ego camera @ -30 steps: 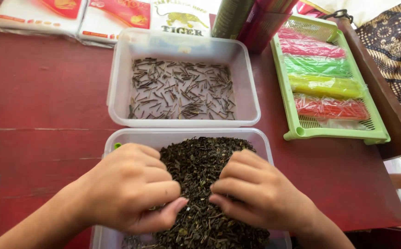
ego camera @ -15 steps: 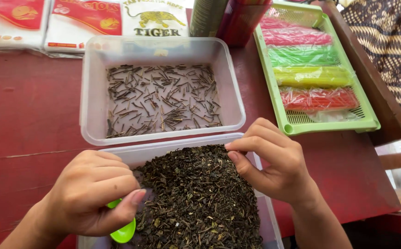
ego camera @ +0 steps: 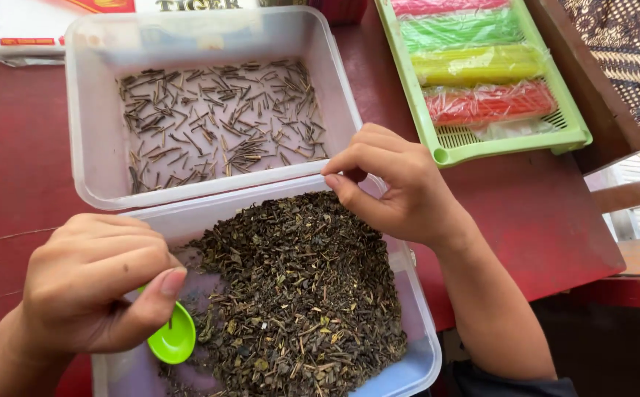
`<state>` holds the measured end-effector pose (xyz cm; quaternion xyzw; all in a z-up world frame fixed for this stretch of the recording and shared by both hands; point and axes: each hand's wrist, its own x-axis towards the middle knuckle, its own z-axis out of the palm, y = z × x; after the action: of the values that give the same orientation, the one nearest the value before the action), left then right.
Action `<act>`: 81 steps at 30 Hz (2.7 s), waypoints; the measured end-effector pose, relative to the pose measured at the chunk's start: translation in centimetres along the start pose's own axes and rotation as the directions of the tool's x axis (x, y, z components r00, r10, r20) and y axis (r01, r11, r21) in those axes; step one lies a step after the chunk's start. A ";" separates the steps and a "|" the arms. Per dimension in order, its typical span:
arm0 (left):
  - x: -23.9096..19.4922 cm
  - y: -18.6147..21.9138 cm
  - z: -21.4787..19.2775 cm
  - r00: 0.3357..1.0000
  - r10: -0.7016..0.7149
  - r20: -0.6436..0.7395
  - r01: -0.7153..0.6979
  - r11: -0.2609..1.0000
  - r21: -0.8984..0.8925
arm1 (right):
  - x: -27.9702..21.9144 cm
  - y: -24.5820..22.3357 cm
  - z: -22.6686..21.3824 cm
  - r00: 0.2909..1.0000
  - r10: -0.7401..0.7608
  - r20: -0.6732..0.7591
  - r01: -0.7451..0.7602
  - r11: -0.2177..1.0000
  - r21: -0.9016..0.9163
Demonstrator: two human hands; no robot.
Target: The person uses a green plastic spoon to scoop and spread dried herbs in a clear plastic container. They then use their hands to pick through the herbs, separating small pieces and transferring them into a second container.
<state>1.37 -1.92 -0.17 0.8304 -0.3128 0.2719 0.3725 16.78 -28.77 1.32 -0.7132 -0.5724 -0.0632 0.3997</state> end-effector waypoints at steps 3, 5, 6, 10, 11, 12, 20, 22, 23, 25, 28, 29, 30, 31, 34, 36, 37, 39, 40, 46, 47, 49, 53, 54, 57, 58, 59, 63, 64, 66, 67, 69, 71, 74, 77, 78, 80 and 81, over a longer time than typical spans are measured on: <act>-0.5 -0.5 -0.1 1.000 0.014 0.017 -0.016 0.997 0.074 | -0.2 -0.9 -2.0 0.943 0.117 0.310 -0.111 0.993 -0.037; -0.7 -0.4 -0.2 1.000 0.021 0.009 -0.022 0.994 0.110 | -1.0 -1.3 -2.8 0.911 0.157 0.382 -0.140 0.988 -0.072; -0.6 -0.5 -0.4 0.999 0.045 0.007 -0.046 0.989 0.138 | -1.3 -1.4 -3.3 0.875 0.207 0.437 -0.169 0.978 -0.123; -0.5 0.1 -0.4 0.997 0.070 -0.018 -0.066 0.985 0.157 | -2.5 -1.7 -3.4 0.837 0.245 0.489 -0.166 0.966 -0.199; -0.6 0.1 -0.4 0.996 0.083 -0.018 -0.078 0.979 0.189 | -2.7 -1.9 -3.2 0.817 0.268 0.512 -0.161 0.956 -0.243; -0.5 -0.1 -0.4 0.995 0.102 -0.018 -0.096 0.970 0.223 | -2.8 -1.8 -3.2 0.798 0.291 0.528 -0.152 0.945 -0.291; -0.6 0.8 -0.5 0.987 0.157 0.044 -0.163 0.932 0.325 | -4.1 -2.6 -2.3 0.769 0.337 0.543 -0.031 0.868 -0.495; -0.4 0.8 -0.5 0.981 0.181 0.064 -0.192 0.920 0.341 | -3.8 -2.6 -2.4 0.767 0.353 0.536 -0.045 0.862 -0.505; -0.4 0.8 -0.5 0.982 0.176 0.072 -0.190 0.919 0.344 | -3.7 -2.5 -2.5 0.770 0.353 0.532 -0.045 0.861 -0.507; -0.4 0.7 -0.3 0.983 0.164 0.085 -0.183 0.926 0.329 | -4.0 -2.7 -2.4 0.763 0.368 0.531 -0.062 0.860 -0.507; -0.8 0.5 0.0 0.979 0.184 0.089 -0.204 0.913 0.354 | -4.2 -2.6 -2.1 0.756 0.367 0.541 -0.032 0.847 -0.530; -0.9 0.6 0.1 0.982 0.170 0.086 -0.190 0.912 0.364 | -4.3 -2.6 -1.9 0.757 0.384 0.528 -0.039 0.834 -0.550; -0.8 0.6 0.0 0.983 0.160 0.086 -0.181 0.909 0.374 | -4.3 -2.7 -1.7 0.762 0.400 0.509 -0.049 0.819 -0.571; -0.9 0.6 0.1 0.984 0.158 0.085 -0.178 0.909 0.377 | -4.3 -2.7 -1.7 0.762 0.397 0.512 -0.045 0.820 -0.570; -0.8 0.4 0.4 0.983 0.164 0.081 -0.183 0.897 0.403 | -4.0 -2.8 -2.2 0.758 0.365 0.540 0.001 0.828 -0.560; -1.0 0.5 0.3 0.987 0.147 0.070 -0.163 0.905 0.394 | -3.6 -3.0 -2.3 0.750 0.359 0.556 -0.059 0.873 -0.484; -1.2 0.4 0.8 0.988 0.136 0.076 -0.155 0.905 0.397 | -3.9 -3.1 -2.5 0.750 0.352 0.561 -0.058 0.879 -0.474; -0.8 0.0 0.6 0.978 0.182 0.099 -0.207 0.887 0.413 | -3.7 -3.0 -2.7 0.738 0.392 0.550 -0.106 0.871 -0.480; -0.7 0.2 0.6 0.972 0.204 0.114 -0.234 0.879 0.415 | -3.6 -3.1 -2.9 0.753 0.396 0.526 -0.114 0.865 -0.488; -0.6 0.6 1.1 0.988 0.134 0.081 -0.155 0.915 0.372 | -3.6 -3.6 -4.0 0.796 0.386 0.466 -0.218 0.901 -0.375; -0.5 0.6 1.1 0.987 0.137 0.088 -0.160 0.915 0.371 | -3.7 -3.8 -4.0 0.833 0.337 0.439 -0.193 0.921 -0.339; -0.7 0.6 1.0 0.988 0.126 0.089 -0.151 0.913 0.379 | -3.3 -4.2 -3.6 0.865 0.274 0.421 -0.155 0.943 -0.295; -0.9 0.1 1.2 0.985 0.112 0.129 -0.155 0.901 0.404 | -2.7 -4.9 -2.2 0.930 0.028 0.365 0.031 0.987 -0.155; -1.0 0.0 1.2 0.983 0.108 0.150 -0.161 0.900 0.404 | -2.7 -5.1 -1.7 0.938 -0.040 0.345 0.089 0.988 -0.126; -1.2 -0.3 1.6 0.988 0.039 0.149 -0.089 0.932 0.351 | -2.5 -5.4 0.0 0.920 -0.132 0.368 0.181 0.978 -0.101; -1.2 -0.2 1.7 0.989 0.035 0.145 -0.085 0.932 0.353 | -2.5 -5.5 0.6 0.918 -0.136 0.372 0.184 0.978 -0.098; -1.1 -0.1 1.7 0.985 0.036 0.166 -0.087 0.947 0.310 | -2.5 -5.7 1.1 0.924 -0.166 0.344 0.214 0.971 -0.106; -0.6 1.4 1.6 0.967 -0.018 0.256 -0.037 0.977 0.209 | -2.7 -6.2 3.0 0.935 -0.242 0.259 0.290 0.942 -0.169; -0.5 1.7 1.8 0.967 -0.020 0.256 -0.035 0.977 0.209 | -2.7 -6.2 3.1 0.935 -0.241 0.260 0.289 0.942 -0.167; -0.3 2.2 2.0 0.929 -0.060 0.365 0.012 0.991 0.132 | -2.8 -6.2 3.5 0.942 -0.211 0.262 0.255 0.956 -0.145; -0.4 2.2 2.2 0.929 -0.060 0.364 0.013 0.991 0.131 | -2.7 -6.3 3.4 0.941 -0.211 0.264 0.254 0.956 -0.145; -0.5 2.1 2.7 0.922 -0.012 0.388 -0.032 0.994 0.106 | -2.6 -6.5 3.3 0.963 -0.098 0.253 0.112 0.993 -0.043; -0.6 2.0 2.8 0.930 0.000 0.368 -0.047 0.992 0.119 | -2.5 -6.5 3.4 0.963 -0.099 0.252 0.113 0.993 -0.039; -0.6 1.9 2.8 0.937 0.010 0.349 -0.059 0.990 0.131 | -2.4 -6.7 3.4 0.964 -0.119 0.236 0.130 0.991 -0.028; -0.7 2.0 2.7 0.939 -0.011 0.343 -0.036 0.991 0.131 | -2.4 -6.6 3.5 0.957 -0.179 0.230 0.198 0.978 -0.061; -0.7 2.1 2.6 0.940 -0.023 0.340 -0.023 0.991 0.133 | -2.4 -6.5 3.4 0.947 -0.218 0.234 0.248 0.963 -0.105; -0.7 2.0 2.2 0.935 -0.046 0.352 -0.007 0.989 0.147 | -2.3 -6.8 3.3 0.948 -0.221 0.231 0.251 0.962 -0.108; -0.7 1.9 2.0 0.928 -0.067 0.366 0.008 0.987 0.160 | -2.3 -7.0 3.3 0.949 -0.222 0.226 0.251 0.961 -0.112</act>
<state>-0.03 -4.35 -0.93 0.8991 -0.3393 0.1270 0.2459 8.80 -28.23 1.36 -0.6680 -0.6873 -0.0745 0.2754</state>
